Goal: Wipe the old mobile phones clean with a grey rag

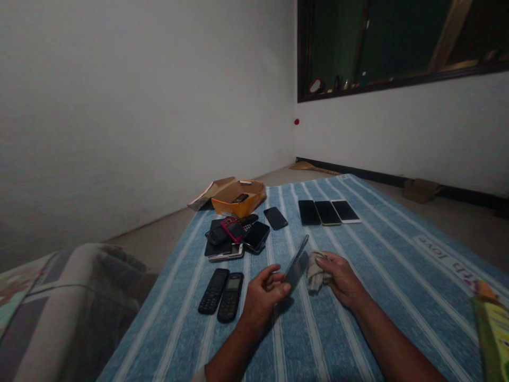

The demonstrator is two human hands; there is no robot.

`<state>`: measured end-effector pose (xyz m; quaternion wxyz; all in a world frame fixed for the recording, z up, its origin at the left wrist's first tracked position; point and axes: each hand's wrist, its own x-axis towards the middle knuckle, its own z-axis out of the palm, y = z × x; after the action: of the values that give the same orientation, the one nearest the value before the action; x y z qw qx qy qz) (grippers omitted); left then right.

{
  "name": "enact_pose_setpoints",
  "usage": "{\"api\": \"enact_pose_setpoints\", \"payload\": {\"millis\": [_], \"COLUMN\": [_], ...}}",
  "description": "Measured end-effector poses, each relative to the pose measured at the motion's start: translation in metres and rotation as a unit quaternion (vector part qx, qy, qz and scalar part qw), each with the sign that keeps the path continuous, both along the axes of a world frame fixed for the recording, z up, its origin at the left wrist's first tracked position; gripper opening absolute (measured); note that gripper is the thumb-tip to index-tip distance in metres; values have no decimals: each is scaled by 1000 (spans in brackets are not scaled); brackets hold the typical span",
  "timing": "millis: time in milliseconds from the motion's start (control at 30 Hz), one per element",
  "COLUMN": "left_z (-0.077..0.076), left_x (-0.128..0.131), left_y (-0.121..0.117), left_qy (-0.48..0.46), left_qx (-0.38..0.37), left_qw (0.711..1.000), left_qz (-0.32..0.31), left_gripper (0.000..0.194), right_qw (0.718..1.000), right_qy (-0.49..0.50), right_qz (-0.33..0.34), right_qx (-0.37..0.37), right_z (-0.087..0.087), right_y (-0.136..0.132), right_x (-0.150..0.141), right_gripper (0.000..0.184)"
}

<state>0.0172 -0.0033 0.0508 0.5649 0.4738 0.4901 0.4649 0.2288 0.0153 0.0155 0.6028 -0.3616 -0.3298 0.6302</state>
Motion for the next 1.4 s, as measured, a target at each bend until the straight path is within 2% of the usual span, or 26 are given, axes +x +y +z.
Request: {"api": "enact_pose_setpoints", "payload": {"millis": [67, 133, 200, 300, 433, 500, 567, 667, 767, 933, 1000, 1167, 1300, 1400], "left_z": [-6, -11, -15, -17, -19, -22, -26, -30, -28, -13, -5, 11, 18, 19], "left_x": [0, 0, 1, 4, 9, 10, 9, 9, 10, 11, 10, 2, -4, -6], "left_y": [0, -1, -3, -7, -11, -11, -11, -11, -12, -12, -10, 1, 6, 7], "left_qy": [100, 195, 278, 369, 434, 452, 459, 447, 414, 310, 263, 177, 21, -88], "left_qx": [62, 134, 225, 349, 420, 434, 436, 411, 357, 207, 147, 58, -40, -94], "left_qw": [993, 971, 934, 861, 797, 779, 774, 795, 837, 927, 952, 980, 998, 991], "left_qz": [20, 22, 20, 18, 20, 20, 16, 7, 1, 37, 56, 66, 49, 32], "left_gripper": [64, 65, 64, 58, 56, 59, 62, 68, 68, 64, 62, 58, 50, 42], "right_qw": [1000, 999, 997, 991, 978, 971, 965, 961, 963, 961, 960, 960, 964, 967], "right_qy": [8, 8, 6, -2, -32, -46, -57, -70, -80, -84, -77, -65, -59, -57], "right_qz": [-27, -53, -80, -132, -203, -231, -254, -267, -256, -262, -267, -272, -260, -249], "right_qx": [-3, -9, -16, -21, -27, -27, -26, -21, -13, -9, -10, -17, -12, -8], "right_z": [1, 2, 2, 1, 0, 1, 1, 1, 1, 3, 3, 4, 4, 4], "right_y": [2, 4, 6, 8, 10, 10, 11, 11, 10, 10, 10, 13, 14, 14], "right_x": [4, 8, 13, 18, 20, 20, 20, 20, 20, 20, 20, 21, 20, 20], "right_gripper": [32, 32, 31, 30, 33, 34, 34, 34, 33, 31, 30, 31, 33, 33]}}
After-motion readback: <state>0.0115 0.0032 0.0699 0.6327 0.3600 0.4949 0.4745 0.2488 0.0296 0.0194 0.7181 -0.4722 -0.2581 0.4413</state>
